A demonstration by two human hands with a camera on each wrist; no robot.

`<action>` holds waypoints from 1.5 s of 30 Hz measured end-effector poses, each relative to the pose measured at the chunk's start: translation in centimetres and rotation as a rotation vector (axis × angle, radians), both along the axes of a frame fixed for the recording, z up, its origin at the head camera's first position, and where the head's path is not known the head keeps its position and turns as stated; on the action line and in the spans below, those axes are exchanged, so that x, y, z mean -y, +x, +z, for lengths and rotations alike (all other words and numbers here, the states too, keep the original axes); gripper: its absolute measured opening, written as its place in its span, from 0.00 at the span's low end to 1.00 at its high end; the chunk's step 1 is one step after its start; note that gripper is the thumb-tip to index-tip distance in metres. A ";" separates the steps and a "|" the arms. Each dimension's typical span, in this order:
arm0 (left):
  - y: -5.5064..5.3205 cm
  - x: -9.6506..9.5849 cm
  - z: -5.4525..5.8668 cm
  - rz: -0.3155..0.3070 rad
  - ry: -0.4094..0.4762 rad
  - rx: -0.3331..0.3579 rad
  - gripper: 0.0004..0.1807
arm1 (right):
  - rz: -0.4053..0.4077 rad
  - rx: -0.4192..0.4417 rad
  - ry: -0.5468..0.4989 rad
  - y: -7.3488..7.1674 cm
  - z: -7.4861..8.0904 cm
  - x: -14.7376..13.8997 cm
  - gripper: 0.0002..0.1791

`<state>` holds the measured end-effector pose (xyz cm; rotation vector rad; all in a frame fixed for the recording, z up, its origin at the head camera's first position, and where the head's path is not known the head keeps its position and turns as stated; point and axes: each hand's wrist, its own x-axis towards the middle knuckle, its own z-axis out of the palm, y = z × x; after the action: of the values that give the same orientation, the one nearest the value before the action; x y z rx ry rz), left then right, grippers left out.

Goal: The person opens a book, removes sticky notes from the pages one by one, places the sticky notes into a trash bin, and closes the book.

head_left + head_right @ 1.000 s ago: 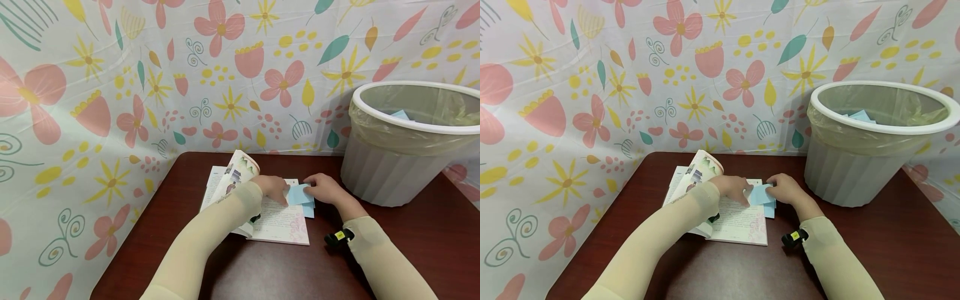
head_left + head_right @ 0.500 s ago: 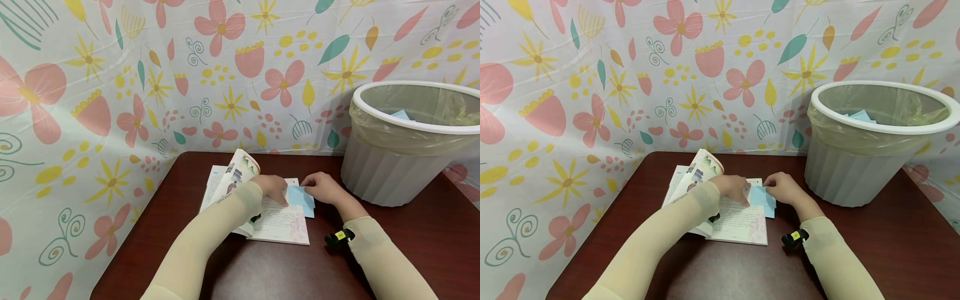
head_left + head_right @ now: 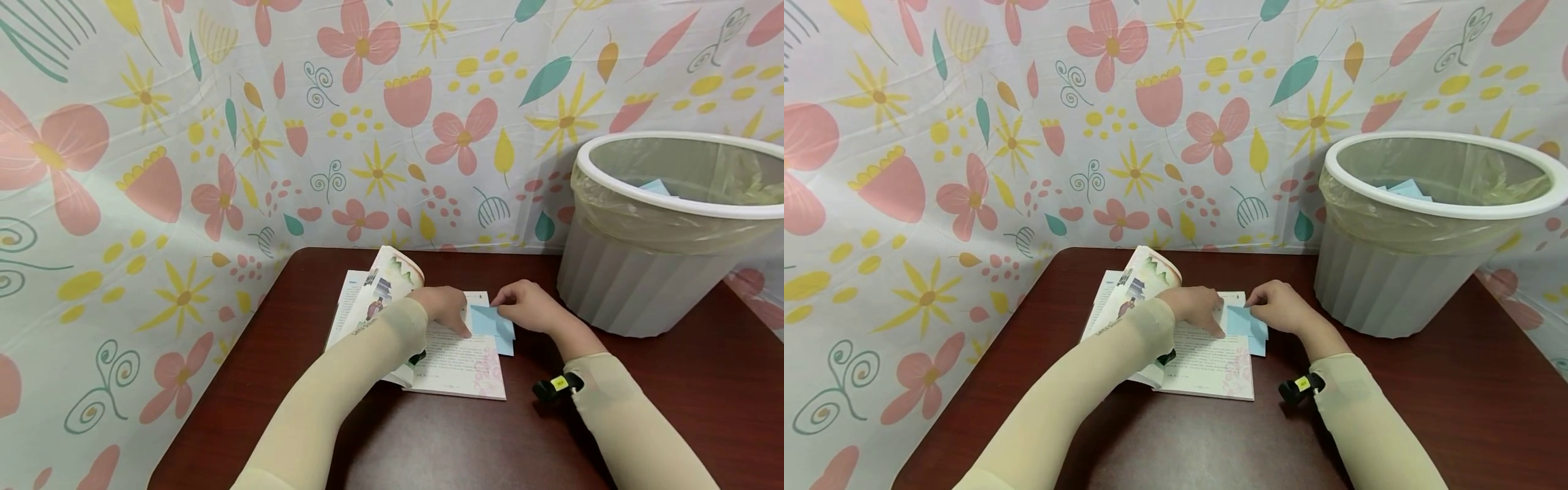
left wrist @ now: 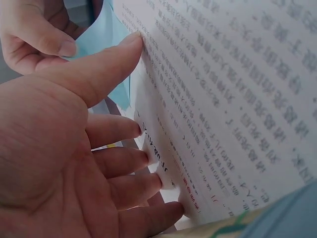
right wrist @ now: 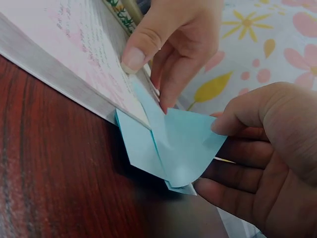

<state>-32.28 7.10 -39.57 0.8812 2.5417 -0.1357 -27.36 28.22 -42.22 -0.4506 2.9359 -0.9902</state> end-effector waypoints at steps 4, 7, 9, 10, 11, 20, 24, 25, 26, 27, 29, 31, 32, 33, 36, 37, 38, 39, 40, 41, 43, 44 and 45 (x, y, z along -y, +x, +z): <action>-0.1 0.0 -0.1 0.008 0.003 0.005 0.43 | 0.018 0.005 -0.025 0.0 0.0 -0.1 0.08; -0.1 0.2 -0.2 0.027 0.029 0.011 0.46 | 0.027 0.005 -0.042 -0.1 -0.1 -0.3 0.07; 0.0 0.2 -0.3 0.038 0.048 0.011 0.48 | 0.031 0.005 -0.057 -0.2 -0.1 -0.4 0.07; 0.0 0.3 -0.3 0.042 0.056 0.010 0.48 | 0.032 0.005 -0.065 -0.2 -0.2 -0.4 0.07; 0.0 0.3 -0.4 0.047 0.062 0.011 0.48 | 0.033 0.004 -0.072 -0.2 -0.2 -0.4 0.07; -0.1 0.3 -0.6 0.067 0.063 0.012 0.49 | 0.068 0.006 -0.134 0.0 -0.4 0.0 0.06; 0.0 0.4 -0.6 0.068 0.061 0.009 0.49 | 0.078 0.014 -0.126 -0.1 -0.5 0.0 0.10; 0.0 0.4 -0.5 0.069 0.060 0.009 0.49 | 0.082 0.014 -0.127 -0.1 -0.5 0.0 0.10; 0.0 0.4 -0.5 0.067 0.060 0.008 0.49 | 0.090 0.012 -0.126 -0.1 -0.4 0.1 0.10; 0.1 0.4 -0.5 0.069 0.060 0.006 0.48 | 0.093 0.012 -0.126 -0.1 -0.4 0.1 0.10; 0.0 0.4 -0.5 0.065 0.061 0.002 0.48 | 0.111 0.006 -0.124 0.0 -0.2 0.2 0.10; 0.0 0.4 -0.6 0.061 0.068 -0.001 0.48 | 0.126 0.004 -0.124 0.1 0.1 0.3 0.10; -0.1 0.4 -0.6 0.056 0.071 -0.003 0.48 | 0.135 0.006 -0.125 0.2 0.2 0.4 0.10; -0.1 0.4 -0.7 0.053 0.072 -0.004 0.48 | 0.138 0.012 -0.125 0.3 0.4 0.5 0.10; -0.2 0.4 -0.8 0.043 0.077 -0.006 0.47 | 0.155 0.031 -0.126 0.5 0.8 0.7 0.09; -0.2 0.4 -0.8 0.041 0.076 -0.007 0.47 | 0.159 0.040 -0.123 0.6 0.9 0.7 0.09; -0.2 0.4 -0.8 0.038 0.074 -0.010 0.47 | 0.165 0.048 -0.121 0.7 1.1 0.8 0.09; -0.2 0.4 -0.8 0.038 0.073 -0.012 0.47 | 0.172 0.054 -0.117 0.7 1.2 0.8 0.09; -0.1 0.4 -0.8 0.038 0.073 -0.013 0.47 | 0.180 0.062 -0.113 0.8 1.3 0.9 0.09; -0.1 0.4 -0.8 0.039 0.072 -0.015 0.47 | 0.189 0.071 -0.112 0.9 1.5 0.9 0.09; 0.0 0.4 -0.8 0.041 0.068 -0.019 0.47 | 0.212 0.088 -0.113 1.0 1.8 1.0 0.09; 0.0 0.4 -0.8 0.042 0.069 -0.019 0.47 | 0.223 0.094 -0.116 1.1 1.8 1.0 0.09; 0.0 0.4 -0.7 0.044 0.070 -0.018 0.47 | 0.232 0.100 -0.118 1.1 1.9 1.0 0.09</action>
<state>-32.24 6.71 -40.32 0.8532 2.5945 -0.0420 -26.23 27.21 -40.30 -0.7041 2.6705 -1.1219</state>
